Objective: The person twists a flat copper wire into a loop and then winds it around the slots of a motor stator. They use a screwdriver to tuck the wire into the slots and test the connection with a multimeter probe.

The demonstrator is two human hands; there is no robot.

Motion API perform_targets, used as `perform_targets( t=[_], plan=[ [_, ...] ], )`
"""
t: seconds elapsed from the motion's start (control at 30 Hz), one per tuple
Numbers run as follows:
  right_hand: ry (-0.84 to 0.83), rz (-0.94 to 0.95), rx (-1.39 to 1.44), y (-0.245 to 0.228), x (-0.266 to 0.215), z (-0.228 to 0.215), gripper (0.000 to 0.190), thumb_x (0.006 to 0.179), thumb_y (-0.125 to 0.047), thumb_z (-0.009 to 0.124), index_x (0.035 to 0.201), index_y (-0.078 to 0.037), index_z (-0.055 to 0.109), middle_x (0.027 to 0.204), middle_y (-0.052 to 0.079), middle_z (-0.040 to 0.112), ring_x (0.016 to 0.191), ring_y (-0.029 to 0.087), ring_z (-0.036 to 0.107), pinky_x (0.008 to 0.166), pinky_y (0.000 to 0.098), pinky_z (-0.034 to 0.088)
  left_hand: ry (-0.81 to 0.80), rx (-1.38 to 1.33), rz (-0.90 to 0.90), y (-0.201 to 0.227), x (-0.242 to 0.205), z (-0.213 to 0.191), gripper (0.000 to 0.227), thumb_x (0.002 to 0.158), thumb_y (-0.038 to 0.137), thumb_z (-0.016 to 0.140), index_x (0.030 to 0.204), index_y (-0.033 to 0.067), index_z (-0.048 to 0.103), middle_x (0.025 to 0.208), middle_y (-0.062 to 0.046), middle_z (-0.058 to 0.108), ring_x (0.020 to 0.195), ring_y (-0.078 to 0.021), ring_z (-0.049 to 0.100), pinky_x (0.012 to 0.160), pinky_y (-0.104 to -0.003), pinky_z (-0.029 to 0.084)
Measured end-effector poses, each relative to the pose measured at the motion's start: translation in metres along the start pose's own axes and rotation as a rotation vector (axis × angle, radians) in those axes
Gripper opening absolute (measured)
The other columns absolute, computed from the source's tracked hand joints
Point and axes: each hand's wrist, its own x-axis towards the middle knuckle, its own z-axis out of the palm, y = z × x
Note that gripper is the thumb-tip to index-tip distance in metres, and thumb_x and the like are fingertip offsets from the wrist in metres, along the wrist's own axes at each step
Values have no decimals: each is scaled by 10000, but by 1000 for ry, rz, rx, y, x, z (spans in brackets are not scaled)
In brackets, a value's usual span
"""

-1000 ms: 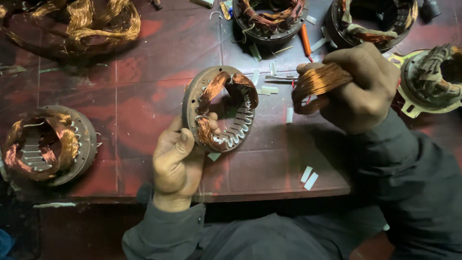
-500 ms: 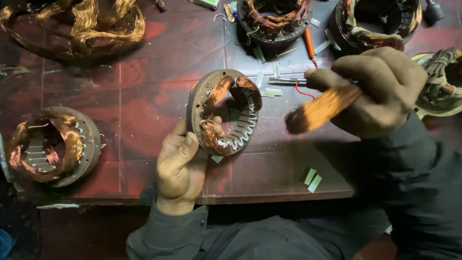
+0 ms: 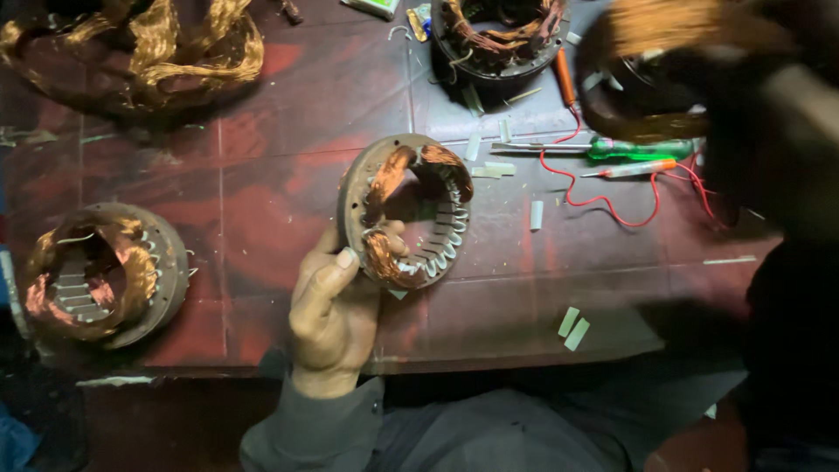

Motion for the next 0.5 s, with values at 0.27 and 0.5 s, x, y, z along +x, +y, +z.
perform_targets(
  t=[0.27,0.5],
  plan=[
    [-278,-94,101,-39,-6,-1,172,758,-209,672,908,-132,707,1014,28,618,917,185,636,677,331,497,104,28,48,-3,5,6,396,1111,268,520,1316,-67,568,1148,-180,684,1084,-253,628,1025,-414,506],
    [-483,-197,352,-72,-14,12,221,750,-259,636,920,-162,739,997,46,566,923,240,585,691,381,498,200,1093,117,21,3,14,422,1038,387,560,1158,-6,655,1104,-158,695,1070,-278,624,970,-405,487]
  ],
)
